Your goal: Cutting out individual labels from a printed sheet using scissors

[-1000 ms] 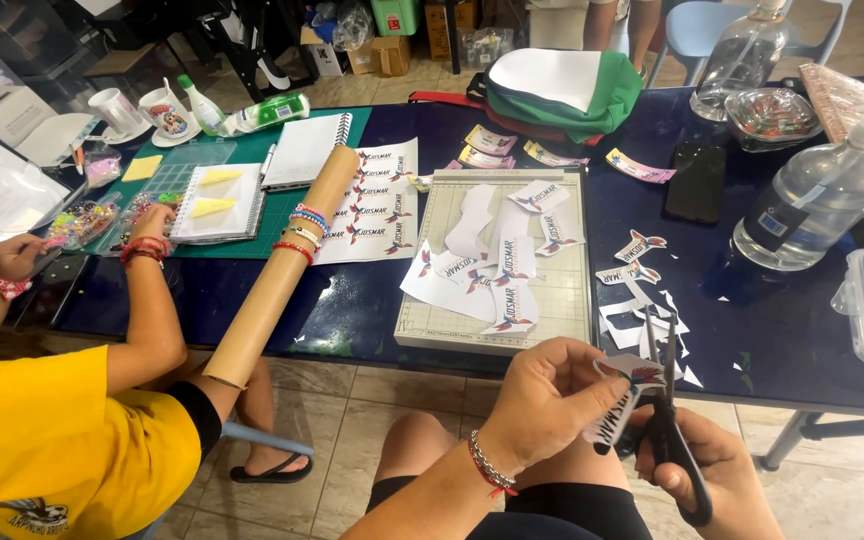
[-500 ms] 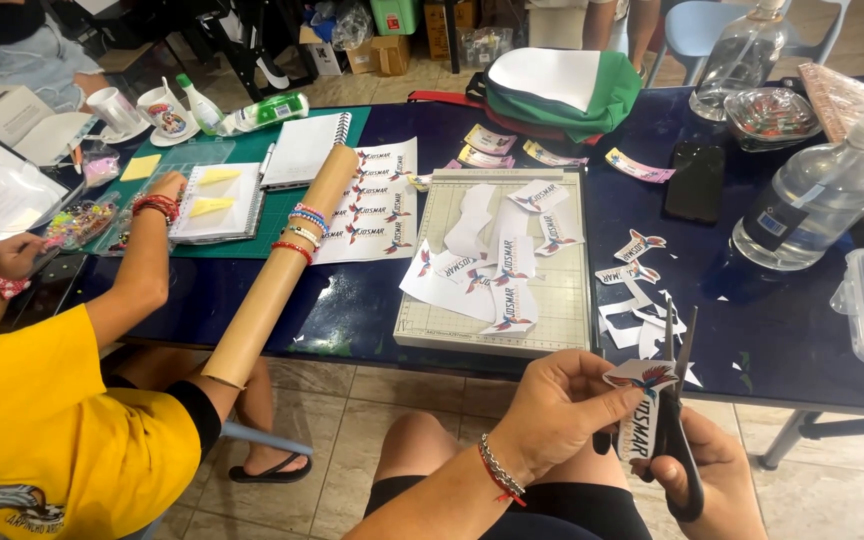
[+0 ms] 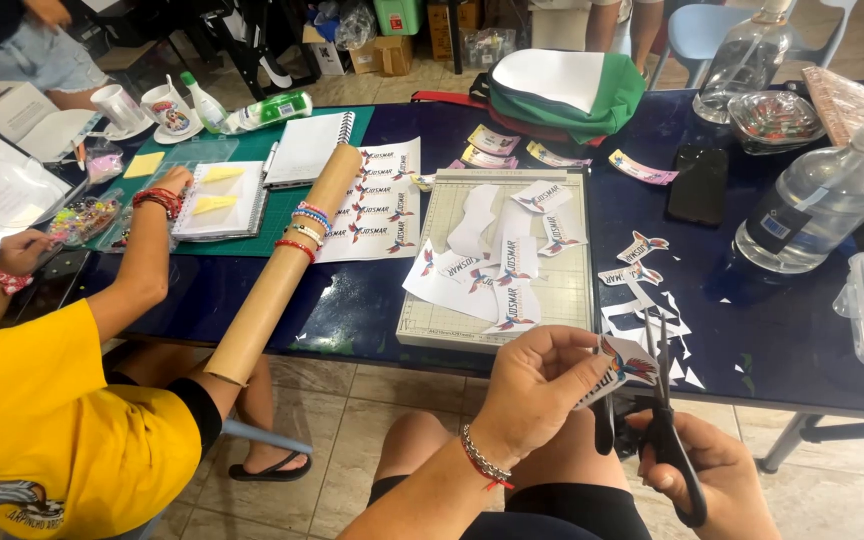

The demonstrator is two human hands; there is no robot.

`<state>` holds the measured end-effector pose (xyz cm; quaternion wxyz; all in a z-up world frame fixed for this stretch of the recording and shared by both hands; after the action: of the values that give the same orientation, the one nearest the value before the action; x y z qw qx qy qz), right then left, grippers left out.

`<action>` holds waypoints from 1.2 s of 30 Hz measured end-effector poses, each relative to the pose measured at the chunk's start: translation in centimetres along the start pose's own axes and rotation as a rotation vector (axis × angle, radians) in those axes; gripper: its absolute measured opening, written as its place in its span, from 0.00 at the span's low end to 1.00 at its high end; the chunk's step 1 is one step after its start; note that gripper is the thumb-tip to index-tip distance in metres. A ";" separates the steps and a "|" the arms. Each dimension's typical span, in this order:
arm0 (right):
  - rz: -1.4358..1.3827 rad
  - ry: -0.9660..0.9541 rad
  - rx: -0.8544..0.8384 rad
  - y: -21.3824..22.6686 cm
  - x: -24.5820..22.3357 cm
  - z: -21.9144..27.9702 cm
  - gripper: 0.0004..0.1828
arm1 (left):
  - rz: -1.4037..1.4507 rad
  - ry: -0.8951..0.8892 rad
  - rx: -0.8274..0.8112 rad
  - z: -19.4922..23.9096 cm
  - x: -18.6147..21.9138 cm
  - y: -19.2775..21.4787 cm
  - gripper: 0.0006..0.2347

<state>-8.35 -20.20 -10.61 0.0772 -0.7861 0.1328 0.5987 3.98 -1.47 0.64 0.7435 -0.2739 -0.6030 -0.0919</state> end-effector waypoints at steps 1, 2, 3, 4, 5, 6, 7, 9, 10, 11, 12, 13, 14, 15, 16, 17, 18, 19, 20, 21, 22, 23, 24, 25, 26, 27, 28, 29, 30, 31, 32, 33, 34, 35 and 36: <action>0.000 0.000 -0.001 0.1 -0.2 0.0 0.35 | 0.000 0.000 0.001 0.0 0.2 0.1 0.08; -0.029 0.005 -0.030 0.0 -0.4 0.0 0.35 | -0.053 -0.046 0.003 0.1 0.6 0.2 0.08; -0.057 0.011 -0.059 0.0 -0.6 -0.1 0.36 | -0.105 -0.093 0.006 0.1 1.0 0.3 0.07; -0.057 0.011 -0.060 0.0 -0.5 0.0 0.36 | -0.105 -0.093 0.006 0.1 1.1 0.3 0.07; -0.067 0.025 -0.079 0.1 -0.5 0.0 0.35 | -0.133 -0.095 0.022 0.1 1.2 0.4 0.07; -0.076 0.040 -0.098 0.1 -0.4 0.0 0.34 | -0.161 -0.097 0.038 0.0 1.3 0.5 0.07; -0.076 0.040 -0.099 0.1 -0.6 0.0 0.34 | -0.160 -0.097 0.039 0.0 1.2 0.6 0.07; -0.061 -0.041 -0.093 0.2 -0.5 0.2 0.37 | -0.145 -0.106 0.047 -0.2 1.1 0.8 0.07; -0.061 -0.040 -0.093 0.3 -0.5 0.2 0.37 | -0.145 -0.107 0.047 -0.2 1.4 0.8 0.07; -0.075 -0.066 -0.093 0.3 -0.4 0.2 0.35 | -0.174 -0.106 0.062 -0.2 1.6 0.9 0.07; -0.090 -0.091 -0.094 0.4 -0.3 0.2 0.34 | -0.202 -0.105 0.078 -0.2 1.9 1.0 0.07; -0.089 -0.092 -0.095 0.4 -0.3 0.2 0.34 | -0.201 -0.105 0.078 -0.2 1.8 1.0 0.07; -0.093 -0.099 -0.096 0.3 -0.4 0.2 0.33 | -0.201 -0.116 0.083 -0.2 1.8 1.1 0.08; -0.096 -0.106 -0.097 0.3 -0.4 0.2 0.33 | -0.201 -0.127 0.088 -0.3 1.9 1.2 0.08; -0.096 -0.106 -0.098 0.3 -0.5 0.2 0.33 | -0.201 -0.127 0.088 -0.3 2.0 1.2 0.08; -0.091 -0.132 -0.096 0.3 -0.5 0.3 0.33 | -0.221 -0.140 0.103 -0.2 2.1 1.2 0.08; -0.086 -0.158 -0.094 0.3 -0.4 0.4 0.33 | -0.240 -0.153 0.119 -0.2 2.3 1.3 0.07; -0.086 -0.157 -0.095 0.2 -0.6 0.3 0.33 | -0.240 -0.154 0.119 -0.1 2.5 1.2 0.07; -0.047 -0.163 -0.104 0.2 -0.8 0.3 0.32 | -0.209 -0.119 0.105 -0.1 2.6 1.1 0.08; -0.007 -0.169 -0.113 0.2 -0.9 0.2 0.32 | -0.177 -0.085 0.091 0.0 2.8 1.1 0.09; -0.007 -0.168 -0.114 0.1 -1.0 0.3 0.32 | -0.177 -0.086 0.091 0.0 2.8 1.1 0.09; -0.007 -0.187 -0.099 0.0 -1.0 0.3 0.32 | -0.191 -0.077 0.088 0.1 2.8 1.2 0.10; -0.006 -0.206 -0.084 0.0 -0.9 0.4 0.32 | -0.205 -0.068 0.085 0.1 2.8 1.2 0.11; -0.006 -0.206 -0.084 0.1 -0.6 0.4 0.32 | -0.205 -0.068 0.084 0.1 2.7 1.2 0.11; -0.005 -0.180 -0.088 0.2 -0.3 0.4 0.32 | -0.140 -0.051 0.066 0.1 2.5 1.2 0.13; -0.003 -0.153 -0.092 0.3 0.0 0.4 0.33 | -0.076 -0.033 0.048 0.1 2.4 1.2 0.16; -0.003 -0.153 -0.092 0.2 -0.1 0.4 0.33 | -0.076 -0.033 0.047 0.0 1.9 1.1 0.16; 0.000 -0.137 -0.093 0.1 -0.3 0.3 0.32 | -0.006 -0.018 0.027 -0.1 1.3 1.1 0.16; 0.004 -0.120 -0.094 0.0 -0.4 0.3 0.31 | 0.064 -0.003 0.008 -0.2 0.8 1.0 0.16; 0.004 -0.121 -0.094 -0.1 -0.3 0.3 0.31 | 0.065 -0.002 0.008 -0.3 0.4 1.0 0.16; -0.014 -0.076 -0.105 -0.2 -0.4 0.2 0.32 | 0.099 -0.021 -0.005 -0.5 0.1 0.9 0.14; -0.033 -0.032 -0.116 -0.4 -0.5 0.2 0.33 | 0.133 -0.039 -0.017 -0.6 -0.2 0.9 0.12; -0.032 -0.033 -0.117 -0.5 -0.7 0.1 0.33 | 0.134 -0.038 -0.017 -0.3 0.3 0.7 0.12; -0.062 -0.034 -0.130 -0.6 -0.8 0.1 0.37 | 0.047 -0.024 0.006 0.0 0.8 0.5 0.12; -0.091 -0.035 -0.144 -0.8 -0.9 0.1 0.42 | -0.040 -0.010 0.029 0.2 1.3 0.3 0.12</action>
<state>-8.40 -19.35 -9.75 0.0501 -0.7842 0.0521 0.6163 4.21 -0.89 1.79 0.7424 -0.2514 -0.6135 -0.0964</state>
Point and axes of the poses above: each hand's wrist, its own z-axis away from the middle knuckle, its own y-axis out of the back of the hand, x = y × z, the point moved 4 cm from there along -z, towards the middle knuckle, and after that the axes turned 10 degrees about y, right-handed, at the moved point
